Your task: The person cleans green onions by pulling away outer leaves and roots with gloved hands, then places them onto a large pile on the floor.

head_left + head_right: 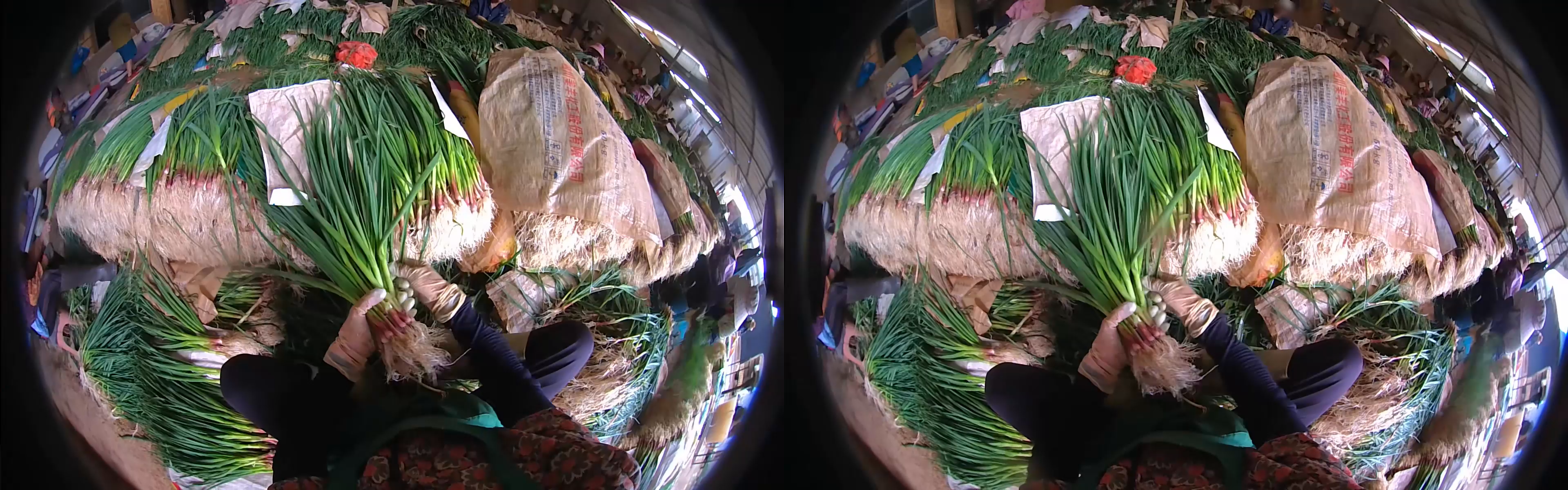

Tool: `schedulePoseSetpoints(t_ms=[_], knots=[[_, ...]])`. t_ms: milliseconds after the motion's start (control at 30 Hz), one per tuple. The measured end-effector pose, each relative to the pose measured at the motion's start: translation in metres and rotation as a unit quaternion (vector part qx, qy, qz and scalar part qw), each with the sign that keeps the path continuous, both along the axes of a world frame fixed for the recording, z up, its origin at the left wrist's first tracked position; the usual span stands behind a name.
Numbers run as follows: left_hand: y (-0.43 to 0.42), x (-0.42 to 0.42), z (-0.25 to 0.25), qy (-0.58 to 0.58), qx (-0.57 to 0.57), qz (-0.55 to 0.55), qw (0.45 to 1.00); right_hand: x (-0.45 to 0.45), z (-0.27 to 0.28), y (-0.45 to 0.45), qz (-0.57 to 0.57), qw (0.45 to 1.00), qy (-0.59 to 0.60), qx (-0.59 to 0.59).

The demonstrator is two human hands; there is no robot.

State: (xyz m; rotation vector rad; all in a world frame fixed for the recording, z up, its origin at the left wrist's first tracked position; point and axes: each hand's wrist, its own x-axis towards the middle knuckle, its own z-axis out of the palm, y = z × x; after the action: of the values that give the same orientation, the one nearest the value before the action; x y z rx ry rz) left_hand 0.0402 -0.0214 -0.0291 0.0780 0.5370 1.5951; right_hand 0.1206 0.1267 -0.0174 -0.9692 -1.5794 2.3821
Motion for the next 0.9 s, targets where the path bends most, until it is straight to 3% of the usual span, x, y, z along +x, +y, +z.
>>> schedulePoseSetpoints(t_ms=[33,67,100,133,167,200,233,300,400,433,467,500,567,633,667,700,767,800,833,867,900], knots=[[0.001,0.001,0.002,-0.014,0.015,0.004,1.000,0.002,0.012,-0.010,0.003,1.000,-0.026,0.016],[-0.003,0.002,0.004,0.009,0.015,0.003,1.000,-0.004,-0.025,-0.004,-0.006,0.986,-0.044,0.158],[-0.005,0.005,0.015,-0.008,0.008,0.019,1.000,-0.004,-0.091,0.010,-0.039,0.929,-0.050,0.365],[-0.006,0.008,0.025,-0.024,0.001,0.035,0.999,0.006,-0.103,0.015,0.075,0.857,-0.103,0.499],[-0.004,0.007,0.030,-0.038,-0.003,0.054,0.998,0.013,-0.115,0.022,0.187,0.750,-0.152,0.616],[-0.005,0.001,0.028,-0.043,0.052,0.016,0.998,0.028,-0.112,0.018,0.282,0.730,-0.179,0.596],[-0.006,-0.003,0.033,-0.018,0.069,0.045,0.996,0.038,-0.099,0.016,0.351,0.745,-0.215,0.525],[-0.009,-0.009,0.045,0.030,0.100,0.101,0.989,0.044,-0.058,0.025,0.388,0.759,-0.234,0.467],[-0.004,-0.012,0.019,-0.063,0.126,0.094,0.986,0.018,0.007,0.073,0.140,0.755,-0.133,0.627],[-0.003,-0.010,0.019,-0.105,0.133,0.091,0.981,0.001,-0.015,0.102,-0.030,0.747,-0.086,0.659],[-0.002,-0.009,0.020,-0.125,0.145,0.063,0.980,-0.011,-0.002,0.131,-0.042,0.712,-0.063,0.698],[-0.003,-0.007,0.030,-0.101,0.115,0.053,0.987,-0.020,0.033,0.127,-0.056,0.653,-0.207,0.726],[0.001,-0.006,0.022,-0.068,0.085,0.054,0.993,-0.039,0.041,0.140,-0.076,0.603,-0.284,0.741],[0.002,-0.012,0.005,-0.038,0.091,0.031,0.995,-0.053,0.031,0.158,0.002,0.623,-0.369,0.689],[0.002,-0.016,-0.002,-0.023,0.094,0.019,0.995,-0.055,0.023,0.163,0.011,0.606,-0.372,0.704],[0.000,-0.018,0.000,-0.003,0.080,0.011,0.997,-0.055,0.012,0.172,-0.016,0.598,-0.340,0.725],[-0.003,-0.017,0.008,0.031,0.052,-0.006,0.998,-0.043,0.013,0.169,0.008,0.636,-0.308,0.708],[-0.002,-0.014,0.014,0.017,0.012,0.004,1.000,-0.028,0.024,0.141,-0.049,0.607,-0.208,0.765],[-0.002,-0.015,0.016,0.021,-0.005,-0.016,1.000,-0.022,0.015,0.130,-0.062,0.680,-0.132,0.719],[0.000,-0.016,0.016,0.025,-0.023,-0.039,0.999,-0.023,0.000,0.104,-0.095,0.843,-0.023,0.529],[0.001,-0.015,0.016,0.030,-0.041,-0.065,0.997,-0.023,0.003,0.087,-0.061,0.925,0.003,0.375]])
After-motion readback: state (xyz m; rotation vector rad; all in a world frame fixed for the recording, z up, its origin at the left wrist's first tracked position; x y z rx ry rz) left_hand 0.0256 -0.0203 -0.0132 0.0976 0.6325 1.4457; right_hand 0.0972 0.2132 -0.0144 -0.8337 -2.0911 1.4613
